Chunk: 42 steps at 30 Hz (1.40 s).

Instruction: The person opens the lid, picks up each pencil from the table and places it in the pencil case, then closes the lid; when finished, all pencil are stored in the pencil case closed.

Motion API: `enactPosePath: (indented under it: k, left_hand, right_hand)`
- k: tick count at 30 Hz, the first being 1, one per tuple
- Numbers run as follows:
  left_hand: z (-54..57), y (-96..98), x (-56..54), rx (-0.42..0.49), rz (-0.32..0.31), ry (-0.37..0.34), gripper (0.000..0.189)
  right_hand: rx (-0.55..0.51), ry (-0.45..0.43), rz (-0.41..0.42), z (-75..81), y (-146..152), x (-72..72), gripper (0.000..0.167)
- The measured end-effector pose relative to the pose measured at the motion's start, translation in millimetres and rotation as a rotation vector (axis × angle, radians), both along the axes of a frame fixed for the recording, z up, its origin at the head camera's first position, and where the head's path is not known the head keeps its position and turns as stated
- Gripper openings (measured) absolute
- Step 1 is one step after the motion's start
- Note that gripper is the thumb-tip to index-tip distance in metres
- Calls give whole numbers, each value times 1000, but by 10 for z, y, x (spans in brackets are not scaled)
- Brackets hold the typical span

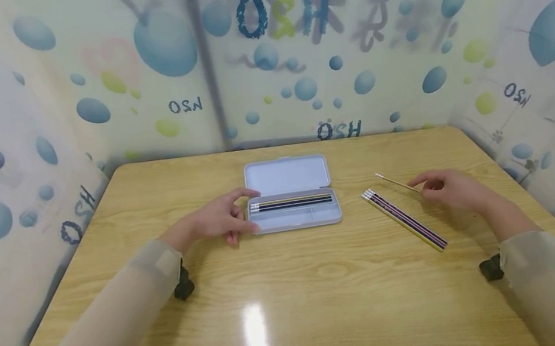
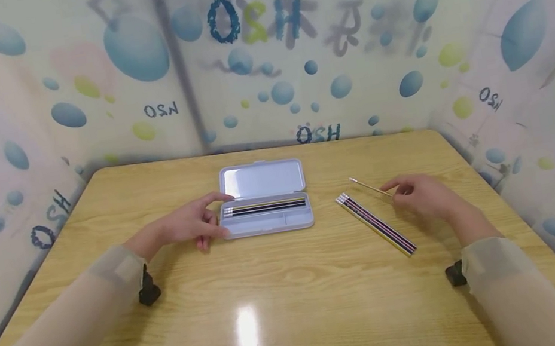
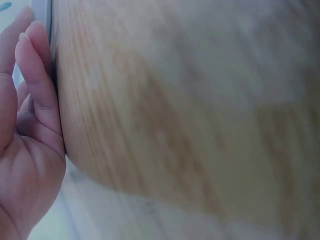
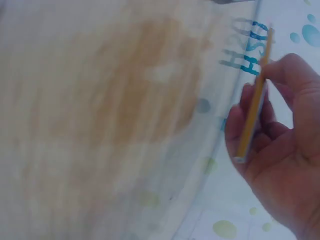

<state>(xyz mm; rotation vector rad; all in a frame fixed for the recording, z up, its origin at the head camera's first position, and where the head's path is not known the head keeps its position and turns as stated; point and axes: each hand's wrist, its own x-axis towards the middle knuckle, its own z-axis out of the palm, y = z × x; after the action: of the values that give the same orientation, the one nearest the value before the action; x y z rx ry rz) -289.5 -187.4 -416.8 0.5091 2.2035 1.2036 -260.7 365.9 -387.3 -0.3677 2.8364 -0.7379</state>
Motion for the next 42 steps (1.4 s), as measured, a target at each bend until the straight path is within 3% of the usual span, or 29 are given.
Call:
enactPosePath:
  k: [6, 14, 33, 42]
  left_hand:
    - [27, 16, -16, -14, -4, 6, 90]
    - [6, 8, 3, -22, -7, 14, 91]
    - [9, 7, -5, -2, -4, 13, 90]
    - [-19, 6, 10, 4, 0, 8, 89]
  right_hand:
    - [-71, 43, 2, 124, -118, 3, 38]
    - [-88, 104, 81, 177, -429, -60, 33]
    - [-133, 56, 254, 136, -1362, -318, 31]
    - [-157, -34, 315, 47, -1874, -376, 27]
